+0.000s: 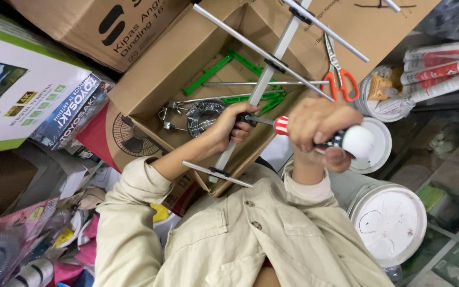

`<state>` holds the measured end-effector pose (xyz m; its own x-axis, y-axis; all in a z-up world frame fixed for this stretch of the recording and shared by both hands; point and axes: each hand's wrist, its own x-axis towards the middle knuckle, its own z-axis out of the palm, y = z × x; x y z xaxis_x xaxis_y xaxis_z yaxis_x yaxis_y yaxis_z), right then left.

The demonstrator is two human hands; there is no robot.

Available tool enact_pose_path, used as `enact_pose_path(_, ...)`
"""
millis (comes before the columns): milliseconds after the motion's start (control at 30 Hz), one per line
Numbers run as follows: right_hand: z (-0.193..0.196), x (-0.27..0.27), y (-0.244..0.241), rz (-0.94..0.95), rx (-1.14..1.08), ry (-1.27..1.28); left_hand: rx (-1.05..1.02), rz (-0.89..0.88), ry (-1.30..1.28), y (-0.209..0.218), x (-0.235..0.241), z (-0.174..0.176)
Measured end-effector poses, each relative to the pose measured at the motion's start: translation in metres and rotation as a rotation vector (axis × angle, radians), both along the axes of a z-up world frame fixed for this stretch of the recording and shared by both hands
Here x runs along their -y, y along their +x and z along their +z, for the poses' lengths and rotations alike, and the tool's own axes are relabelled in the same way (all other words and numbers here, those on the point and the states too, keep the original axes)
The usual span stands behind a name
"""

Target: The person assembles a metal TV antenna by attaching aluminum rods to a central boom by hand and using a screwdriver.

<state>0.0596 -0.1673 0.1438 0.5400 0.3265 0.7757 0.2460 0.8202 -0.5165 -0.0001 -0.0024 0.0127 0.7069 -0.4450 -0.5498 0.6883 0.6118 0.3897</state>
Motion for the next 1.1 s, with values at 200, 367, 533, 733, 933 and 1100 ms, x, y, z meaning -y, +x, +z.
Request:
enact_pose_path(200,-0.013,-0.003,-0.028,-0.413,-0.215,0.16,-0.015,0.033,0.044,0.004,0.006,-0.001)
enact_pose_path(367,0.001,-0.009,-0.024,-0.046,-0.154,-0.249,0.018,-0.016,0.088,-0.001,0.009,-0.009)
enact_pose_path(533,0.026,-0.023,0.05,0.568,0.121,-0.176,-0.001,-0.04,0.044,-0.001,0.002,0.003)
enact_pose_path(733,0.041,-0.046,0.067,1.123,0.529,-0.201,-0.005,-0.046,-0.049,0.003,-0.002,0.005)
enact_pose_path(933,0.027,-0.038,0.038,0.763,0.274,-0.26,0.028,0.017,-0.041,0.002,0.005,-0.015)
enact_pose_path(1100,0.016,-0.034,0.025,0.546,0.17,-0.114,0.014,0.039,0.021,-0.001,0.005,-0.006)
